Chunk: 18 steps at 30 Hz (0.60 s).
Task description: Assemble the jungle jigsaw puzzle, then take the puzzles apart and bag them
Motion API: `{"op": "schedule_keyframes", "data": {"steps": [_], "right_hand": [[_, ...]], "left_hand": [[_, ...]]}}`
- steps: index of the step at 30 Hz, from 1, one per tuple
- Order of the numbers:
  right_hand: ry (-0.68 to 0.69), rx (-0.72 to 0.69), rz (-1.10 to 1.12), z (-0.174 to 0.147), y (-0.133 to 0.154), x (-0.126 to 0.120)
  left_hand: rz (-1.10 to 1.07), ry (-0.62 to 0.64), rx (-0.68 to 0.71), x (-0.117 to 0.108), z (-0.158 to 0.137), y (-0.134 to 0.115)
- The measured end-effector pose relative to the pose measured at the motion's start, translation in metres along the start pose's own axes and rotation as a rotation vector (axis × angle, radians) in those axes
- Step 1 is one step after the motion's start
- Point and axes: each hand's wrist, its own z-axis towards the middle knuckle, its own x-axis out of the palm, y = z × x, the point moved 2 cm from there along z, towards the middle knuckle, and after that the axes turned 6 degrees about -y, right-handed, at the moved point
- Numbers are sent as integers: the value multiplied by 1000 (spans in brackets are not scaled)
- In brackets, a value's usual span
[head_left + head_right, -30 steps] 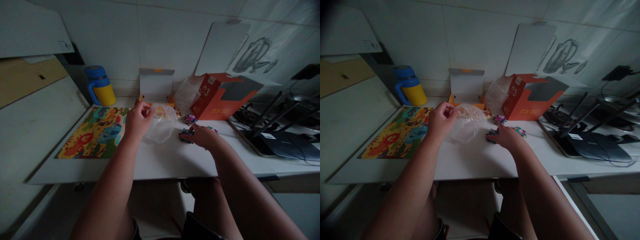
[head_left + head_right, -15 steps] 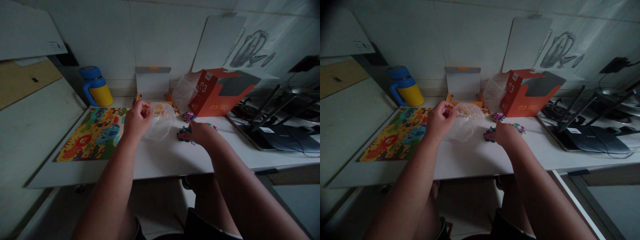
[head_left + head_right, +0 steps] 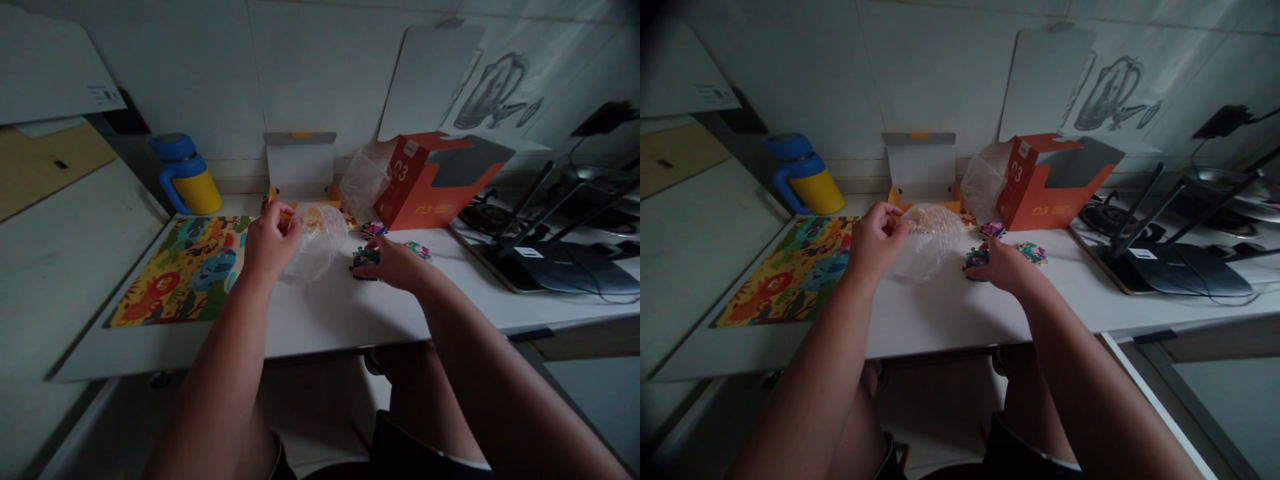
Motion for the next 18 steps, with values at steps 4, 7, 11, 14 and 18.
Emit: {"op": "schedule_keyframes", "data": {"steps": [4, 7, 11, 14, 18], "right_hand": [[194, -43, 57, 7, -21, -23], [407, -80, 50, 12, -32, -29], [436, -80, -65, 17, -29, -24], [447, -51, -100, 18, -24, -19], [435, -49, -115, 18, -24, -16]], "left_hand": [[0, 2, -4, 1, 0, -1], [-4, 10, -15, 0, 0, -3], [-10, 6, -24, -1, 0, -5], [-13, -2, -11, -1, 0, -5], [-13, 4, -6, -1, 0, -4]]}}
